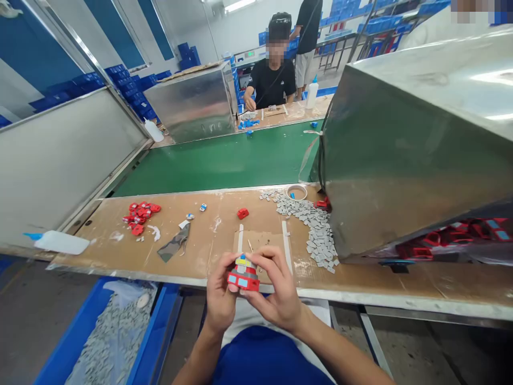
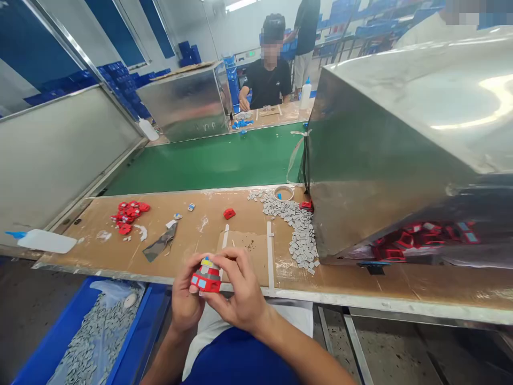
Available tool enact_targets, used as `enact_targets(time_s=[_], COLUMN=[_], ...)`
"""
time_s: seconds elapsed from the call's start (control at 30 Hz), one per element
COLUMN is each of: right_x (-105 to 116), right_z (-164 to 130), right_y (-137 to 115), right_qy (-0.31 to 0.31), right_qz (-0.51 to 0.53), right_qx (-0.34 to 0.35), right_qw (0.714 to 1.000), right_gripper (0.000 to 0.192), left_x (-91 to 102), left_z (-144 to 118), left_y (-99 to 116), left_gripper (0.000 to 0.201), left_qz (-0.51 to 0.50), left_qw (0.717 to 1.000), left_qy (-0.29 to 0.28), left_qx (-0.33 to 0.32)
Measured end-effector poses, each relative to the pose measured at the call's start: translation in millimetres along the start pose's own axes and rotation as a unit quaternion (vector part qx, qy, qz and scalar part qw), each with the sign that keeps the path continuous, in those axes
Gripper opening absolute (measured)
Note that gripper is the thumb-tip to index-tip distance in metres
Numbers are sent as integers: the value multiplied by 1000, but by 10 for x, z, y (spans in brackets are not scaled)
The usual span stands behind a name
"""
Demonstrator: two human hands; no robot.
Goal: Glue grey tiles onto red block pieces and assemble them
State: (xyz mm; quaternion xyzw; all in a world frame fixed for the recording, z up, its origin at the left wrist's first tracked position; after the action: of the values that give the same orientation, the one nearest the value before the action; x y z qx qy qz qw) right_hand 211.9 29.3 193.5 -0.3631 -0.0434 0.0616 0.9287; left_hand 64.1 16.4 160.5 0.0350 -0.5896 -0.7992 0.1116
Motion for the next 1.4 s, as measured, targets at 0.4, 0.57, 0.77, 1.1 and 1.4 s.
enact_targets(time_s=[0.4,0.57,0.77,1.1,1.4], right_x=[-222,-191,-204,-234,-326], right_z=[295,349,335,337,307], right_y=[150,126,218,310,206], right_qy=[27,20,23,26,28], right_qz=[-66,-67,-82,-83,-107], right_qx=[17,44,35,-7,13], right_qw=[997,997,996,996,994], right_gripper=[55,52,50,40,48], left_x=[-231,-261,-276,-258,-155], left_z=[120,175,175,149,149], left_y=[-438,-414,-483,-550,-579], left_gripper=[69,76,84,68,77], left_qz=[-244,-240,-229,-236,-213], left_qw=[936,936,931,925,939], left_qy=[-130,-147,-139,-97,-73], left_qx=[219,211,248,282,262])
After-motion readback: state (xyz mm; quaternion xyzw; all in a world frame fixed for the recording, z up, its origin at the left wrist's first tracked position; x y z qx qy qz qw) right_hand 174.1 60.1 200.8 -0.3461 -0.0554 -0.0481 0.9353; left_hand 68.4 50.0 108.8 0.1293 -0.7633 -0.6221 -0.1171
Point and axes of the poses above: each hand's wrist, its own z-axis towards the middle knuckle, its own x-axis out of the back of the hand, y = z × x, the point moved 6 cm from there along z, towards the middle knuckle, and after that the axes turned 13 degrees about z, right-handed, at the moved point
